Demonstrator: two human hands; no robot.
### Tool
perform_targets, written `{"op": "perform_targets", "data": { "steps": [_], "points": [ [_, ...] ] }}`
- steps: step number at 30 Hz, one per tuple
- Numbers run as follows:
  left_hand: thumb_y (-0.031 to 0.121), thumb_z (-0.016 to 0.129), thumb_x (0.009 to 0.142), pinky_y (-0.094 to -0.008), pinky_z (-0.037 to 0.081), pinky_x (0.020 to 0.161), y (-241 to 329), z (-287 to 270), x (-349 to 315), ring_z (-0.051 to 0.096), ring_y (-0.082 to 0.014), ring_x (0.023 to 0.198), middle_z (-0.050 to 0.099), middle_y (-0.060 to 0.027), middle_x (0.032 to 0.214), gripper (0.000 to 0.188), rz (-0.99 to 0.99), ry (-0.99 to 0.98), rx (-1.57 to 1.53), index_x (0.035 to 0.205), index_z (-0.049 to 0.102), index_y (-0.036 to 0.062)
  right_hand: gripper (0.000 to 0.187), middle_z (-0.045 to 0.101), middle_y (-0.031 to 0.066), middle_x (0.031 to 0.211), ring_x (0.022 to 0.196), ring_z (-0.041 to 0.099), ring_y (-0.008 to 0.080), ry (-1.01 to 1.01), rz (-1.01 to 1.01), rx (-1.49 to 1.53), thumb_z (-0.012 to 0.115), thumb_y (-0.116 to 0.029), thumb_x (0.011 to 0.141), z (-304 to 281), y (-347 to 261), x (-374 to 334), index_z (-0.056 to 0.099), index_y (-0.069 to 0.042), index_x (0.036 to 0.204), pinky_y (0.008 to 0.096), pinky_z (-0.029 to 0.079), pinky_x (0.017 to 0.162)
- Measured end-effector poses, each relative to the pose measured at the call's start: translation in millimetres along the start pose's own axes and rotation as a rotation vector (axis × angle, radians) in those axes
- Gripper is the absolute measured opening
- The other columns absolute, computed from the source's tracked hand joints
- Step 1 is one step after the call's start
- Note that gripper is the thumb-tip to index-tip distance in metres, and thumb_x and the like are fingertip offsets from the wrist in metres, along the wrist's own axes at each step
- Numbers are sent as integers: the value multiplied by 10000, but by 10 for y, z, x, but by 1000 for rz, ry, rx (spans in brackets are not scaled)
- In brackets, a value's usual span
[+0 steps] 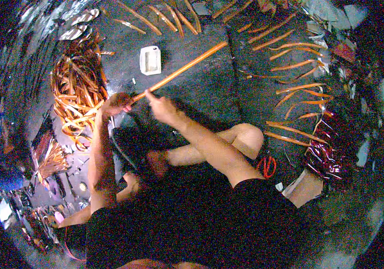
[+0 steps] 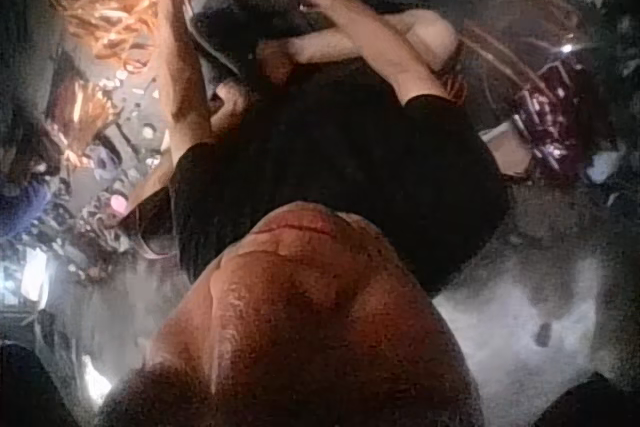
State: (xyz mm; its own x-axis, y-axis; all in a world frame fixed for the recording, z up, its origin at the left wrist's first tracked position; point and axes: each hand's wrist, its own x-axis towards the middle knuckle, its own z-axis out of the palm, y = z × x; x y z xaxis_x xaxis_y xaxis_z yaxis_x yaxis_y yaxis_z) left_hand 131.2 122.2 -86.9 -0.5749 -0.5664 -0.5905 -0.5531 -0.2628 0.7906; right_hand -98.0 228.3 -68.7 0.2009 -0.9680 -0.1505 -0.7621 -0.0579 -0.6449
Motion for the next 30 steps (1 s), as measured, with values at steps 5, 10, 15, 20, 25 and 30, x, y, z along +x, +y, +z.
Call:
{"op": "perform_targets", "data": {
  "steps": [5,10,15,20,25,30],
  "points": [
    [161,588,910,-270,497,601,-179,-2,-16,595,-135,657,646,-64,761,190,14,-67,-345,966,627,-17,486,667,176,976,873,645,392,323,-58,193,701,-286,805,-92,-63,181,546,-93,1224,477,508,741],
    [132,539,909,-261,502,585,-88,132,45,607,-159,668,651,-88,804,152,24,22,-151,967,624,20,715,313,247,1423,1374,172,424,455,-119,-320,741,-503,705,-677,62,472,549,-133,1286,617,123,1091],
    [139,577,889,-268,504,572,-258,36,19,619,-158,662,652,-88,777,174,-59,44,-274,956,604,-19,656,197,221,1517,1406,97,438,410,-111,-378,651,-603,752,-643,-3,693,642,-114,1188,605,35,1110],
    [108,595,847,-270,492,544,-355,-116,32,598,-147,626,634,-60,725,161,-38,-68,-412,930,607,-29,458,333,200,1453,1397,148,425,470,-143,-205,668,-510,790,-541,-4,640,710,-107,1002,595,90,1107],
    [191,663,778,-298,457,575,-489,-75,121,577,-124,621,635,-32,674,162,178,126,172,842,678,43,276,545,204,1203,1191,471,336,695,-93,-122,583,-308,911,-726,206,344,653,-92,1067,461,360,1004],
    [206,691,761,-311,469,613,-482,-74,64,593,-136,661,649,-45,688,169,205,148,132,836,693,55,556,625,92,656,517,589,151,-30,371,502,407,-219,984,-824,311,-135,179,-211,1492,310,503,472]
  ]
}}
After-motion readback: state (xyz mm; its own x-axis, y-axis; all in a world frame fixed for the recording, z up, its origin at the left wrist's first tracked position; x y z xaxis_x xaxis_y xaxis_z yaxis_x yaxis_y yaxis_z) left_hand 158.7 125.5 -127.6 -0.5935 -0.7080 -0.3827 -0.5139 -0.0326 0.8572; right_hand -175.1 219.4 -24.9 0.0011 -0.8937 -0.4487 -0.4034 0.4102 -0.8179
